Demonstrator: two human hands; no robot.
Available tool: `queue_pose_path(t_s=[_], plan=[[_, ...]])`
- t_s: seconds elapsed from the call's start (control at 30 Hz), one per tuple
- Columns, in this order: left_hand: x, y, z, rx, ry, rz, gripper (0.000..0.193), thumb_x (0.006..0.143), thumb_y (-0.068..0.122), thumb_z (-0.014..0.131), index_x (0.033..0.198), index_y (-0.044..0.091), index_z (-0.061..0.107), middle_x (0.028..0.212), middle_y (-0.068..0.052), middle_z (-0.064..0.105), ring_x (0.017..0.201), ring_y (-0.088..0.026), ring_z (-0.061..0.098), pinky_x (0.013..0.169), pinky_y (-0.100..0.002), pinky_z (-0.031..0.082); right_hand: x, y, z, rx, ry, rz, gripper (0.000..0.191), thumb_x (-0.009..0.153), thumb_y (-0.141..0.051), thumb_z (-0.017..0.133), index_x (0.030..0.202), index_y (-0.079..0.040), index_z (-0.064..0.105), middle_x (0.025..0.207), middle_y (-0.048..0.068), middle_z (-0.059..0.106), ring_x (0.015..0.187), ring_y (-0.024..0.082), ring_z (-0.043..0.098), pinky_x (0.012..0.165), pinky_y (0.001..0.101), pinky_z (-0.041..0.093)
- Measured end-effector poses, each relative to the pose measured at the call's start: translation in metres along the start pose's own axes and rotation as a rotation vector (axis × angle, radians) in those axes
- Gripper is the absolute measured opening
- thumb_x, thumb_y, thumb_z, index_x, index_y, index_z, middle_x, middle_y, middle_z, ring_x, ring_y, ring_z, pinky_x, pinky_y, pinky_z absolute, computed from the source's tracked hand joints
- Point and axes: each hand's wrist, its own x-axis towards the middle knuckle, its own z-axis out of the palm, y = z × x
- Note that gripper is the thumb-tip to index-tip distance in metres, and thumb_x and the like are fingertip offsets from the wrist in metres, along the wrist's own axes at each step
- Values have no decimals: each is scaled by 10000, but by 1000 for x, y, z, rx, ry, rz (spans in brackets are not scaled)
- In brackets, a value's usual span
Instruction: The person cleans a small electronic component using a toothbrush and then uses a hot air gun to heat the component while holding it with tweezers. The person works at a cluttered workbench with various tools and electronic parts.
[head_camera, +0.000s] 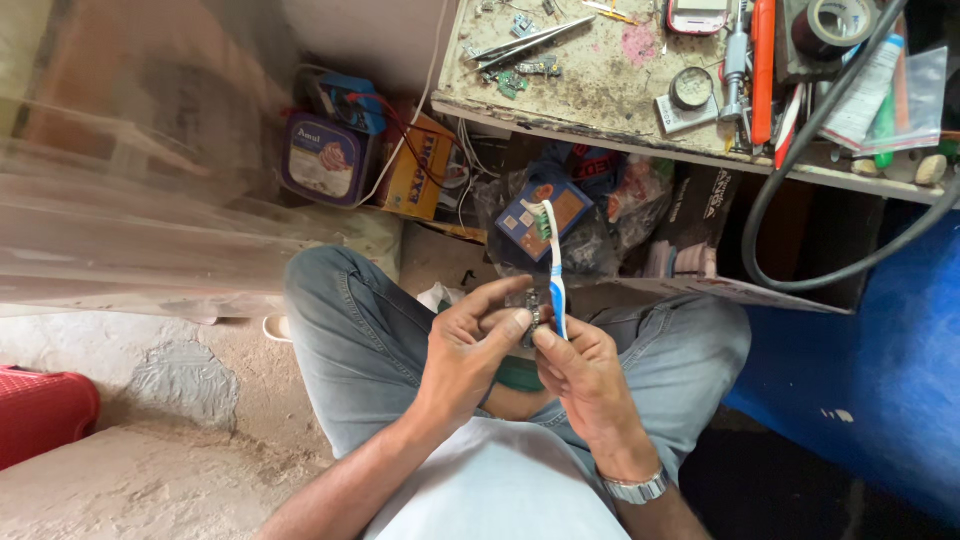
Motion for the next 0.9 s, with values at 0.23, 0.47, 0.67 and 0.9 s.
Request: queue_pose_path(t_s=[0.23, 0.47, 0.67, 0.9], plan=[[-3, -4, -5, -176, -56, -63, 456, 968, 130, 683, 1360, -53, 539, 1140, -148, 774, 1026, -151, 719, 956, -302, 566, -6, 0, -5, 43, 44, 56, 206, 973, -153, 675, 1105, 4, 681, 667, -71, 472, 520, 13, 354, 446, 182, 270], [-5, -5, -4, -112, -35, -45, 439, 940, 161, 732, 1295, -19, 547, 1149, -160, 774, 1076, -148, 715, 993, -307, 562, -5, 2, -15, 62, 53, 44, 203, 988, -191, 689, 1024, 9, 685, 669, -60, 479, 532, 21, 368, 458, 186, 282], [-5, -5, -3, -124, -27, -64, 441, 923, 154, 747, 1279, -14, 548, 1148, -159, 777, 1061, -147, 717, 983, -306, 567, -6, 3, -17, 61, 55, 52, 227, 983, -218, 699, 997, 8, 688, 662, -49, 485, 526, 27, 370, 449, 189, 279], [-5, -6, -4, -98, -36, -42, 434, 922, 145, 743, 1277, -16, 552, 1128, -168, 779, 1048, -145, 729, 966, -305, 589, -7, 3, -16, 49, 26, 26, 255, 994, -234, 704, 1017, 20, 704, 654, -60, 470, 523, 20, 359, 446, 183, 273]])
